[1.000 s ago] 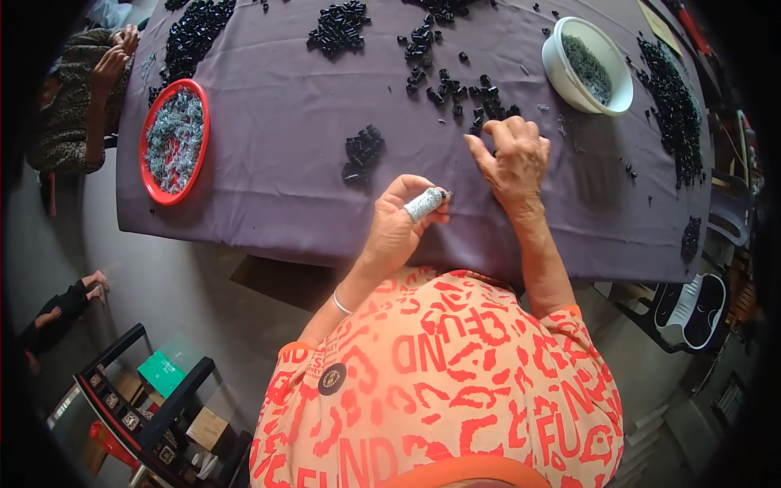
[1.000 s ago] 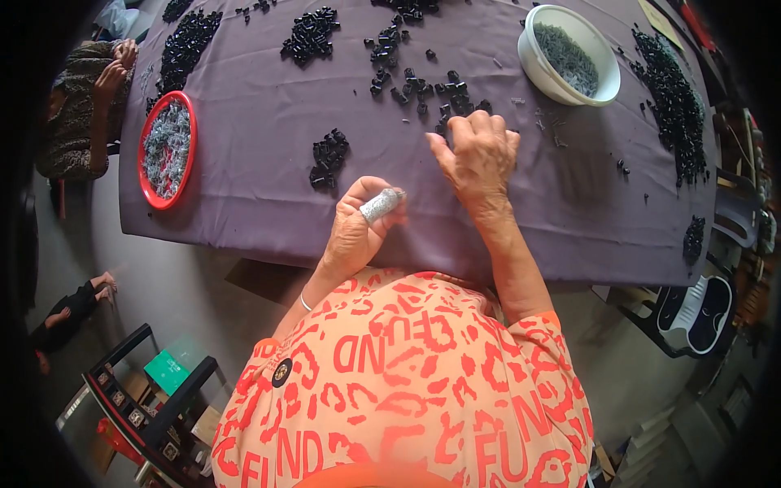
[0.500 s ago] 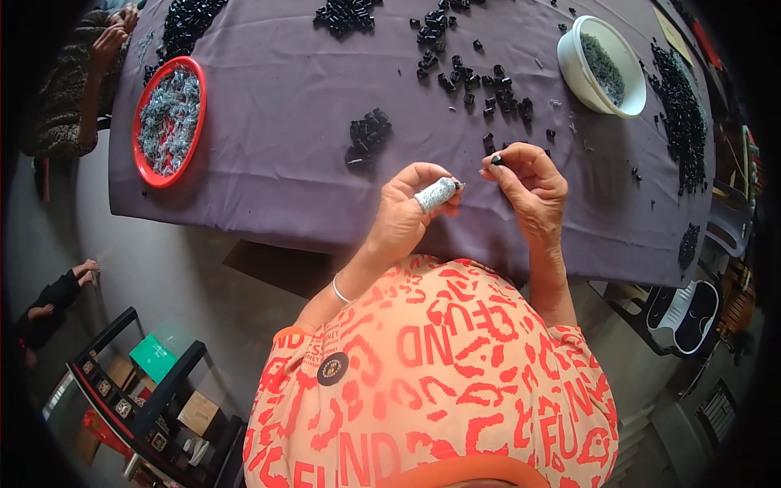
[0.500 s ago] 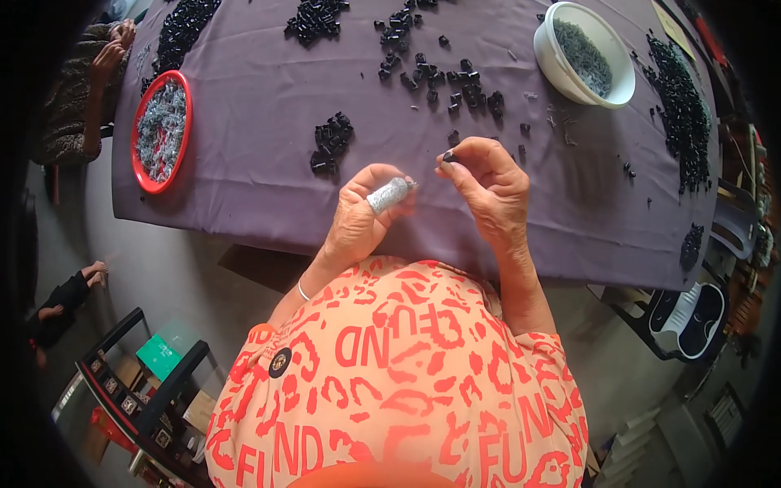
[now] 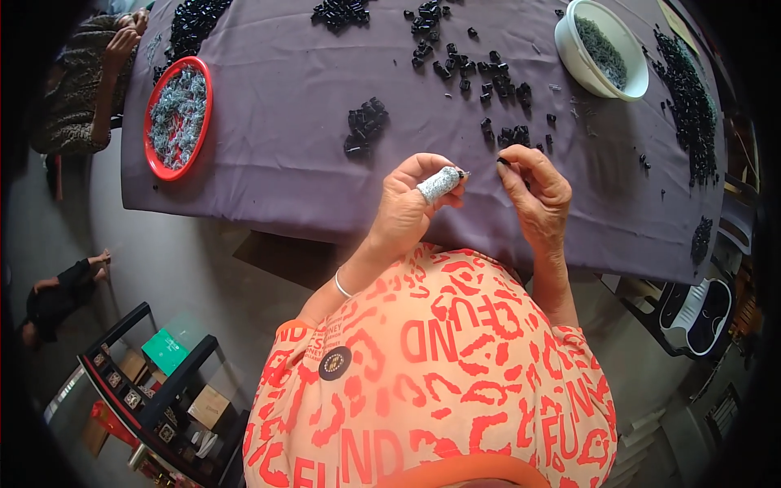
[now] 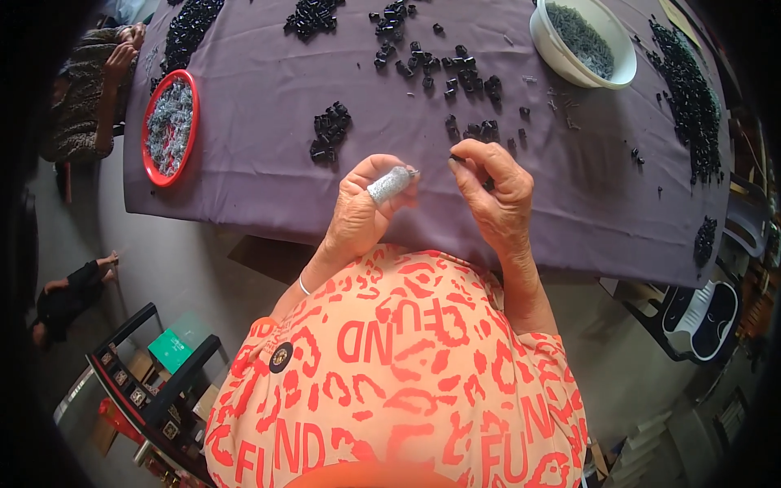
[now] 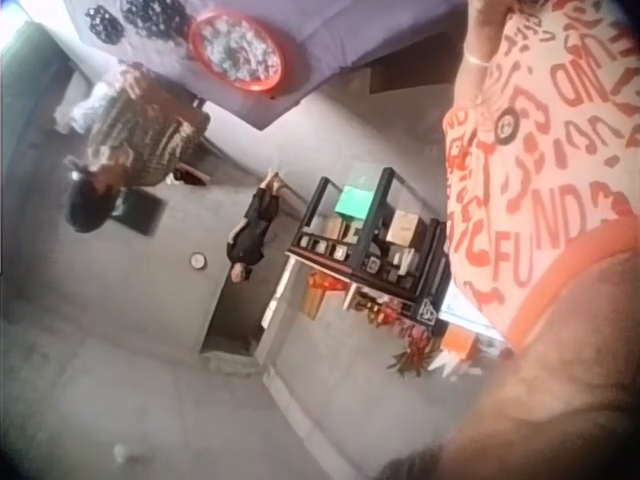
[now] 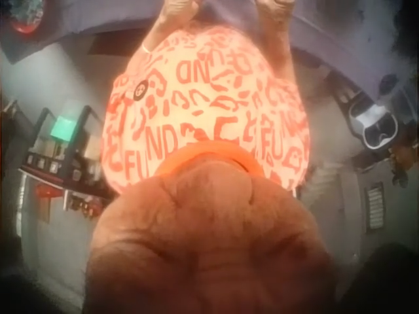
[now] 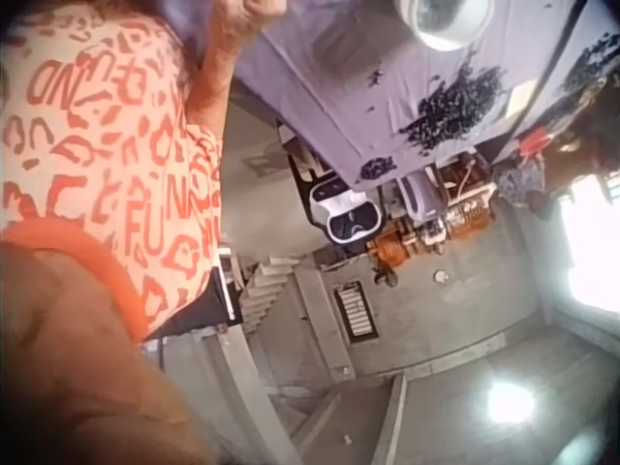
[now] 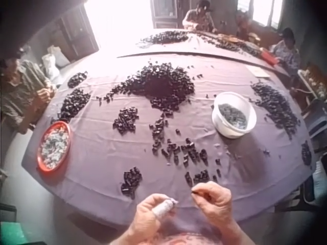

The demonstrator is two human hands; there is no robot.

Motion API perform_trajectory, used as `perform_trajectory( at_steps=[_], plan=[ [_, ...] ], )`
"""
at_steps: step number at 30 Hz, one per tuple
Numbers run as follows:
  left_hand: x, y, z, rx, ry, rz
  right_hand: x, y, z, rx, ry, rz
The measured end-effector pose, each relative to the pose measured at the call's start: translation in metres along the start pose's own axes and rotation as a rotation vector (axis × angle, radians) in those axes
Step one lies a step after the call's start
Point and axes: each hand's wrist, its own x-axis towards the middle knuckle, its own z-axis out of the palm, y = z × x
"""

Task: The person assembles small plastic components by repeatedly inserting small metal pins into plastic parts by hand.

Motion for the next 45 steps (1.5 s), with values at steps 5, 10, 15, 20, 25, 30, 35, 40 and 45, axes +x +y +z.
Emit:
perform_trajectory(
  at_steps=[5, 10, 15, 20, 25, 30, 35, 40, 45],
  plan=[
    [-0.001, -0.002, 0.003, 0.021, 0.012, -0.007, -0.008, -0.008, 0.002, 0.238, 0.047, 0.164],
    [-0.002, -0.002, 0.004, 0.012, 0.015, -0.015, -0.010, -0.001, 0.000, 0.133, 0.081, 0.122],
    [-0.002, 0.001, 0.007, 0.030, 0.022, 0.015, -0.010, -0.010, 0.001, 0.074, 0.146, 0.076],
    [-0.004, 0.004, 0.014, 0.066, 0.038, 0.056, -0.016, -0.014, -0.005, 0.394, -0.014, 0.140],
    [-0.007, 0.006, 0.022, 0.145, 0.077, 0.101, -0.022, -0.029, 0.004, 0.353, 0.038, 0.145],
    [-0.013, 0.008, 0.025, 0.243, 0.085, 0.177, -0.020, -0.028, 0.005, 0.125, -0.037, -0.108],
    [-0.016, 0.008, 0.027, 0.315, 0.108, 0.211, -0.021, -0.030, 0.010, 0.074, -0.039, -0.142],
    [-0.018, 0.006, 0.028, 0.347, 0.113, 0.275, -0.020, -0.034, 0.010, 0.040, -0.049, -0.158],
    [-0.019, 0.007, 0.025, 0.394, 0.108, 0.271, -0.018, -0.036, 0.009, -0.029, -0.068, -0.178]
  ],
)
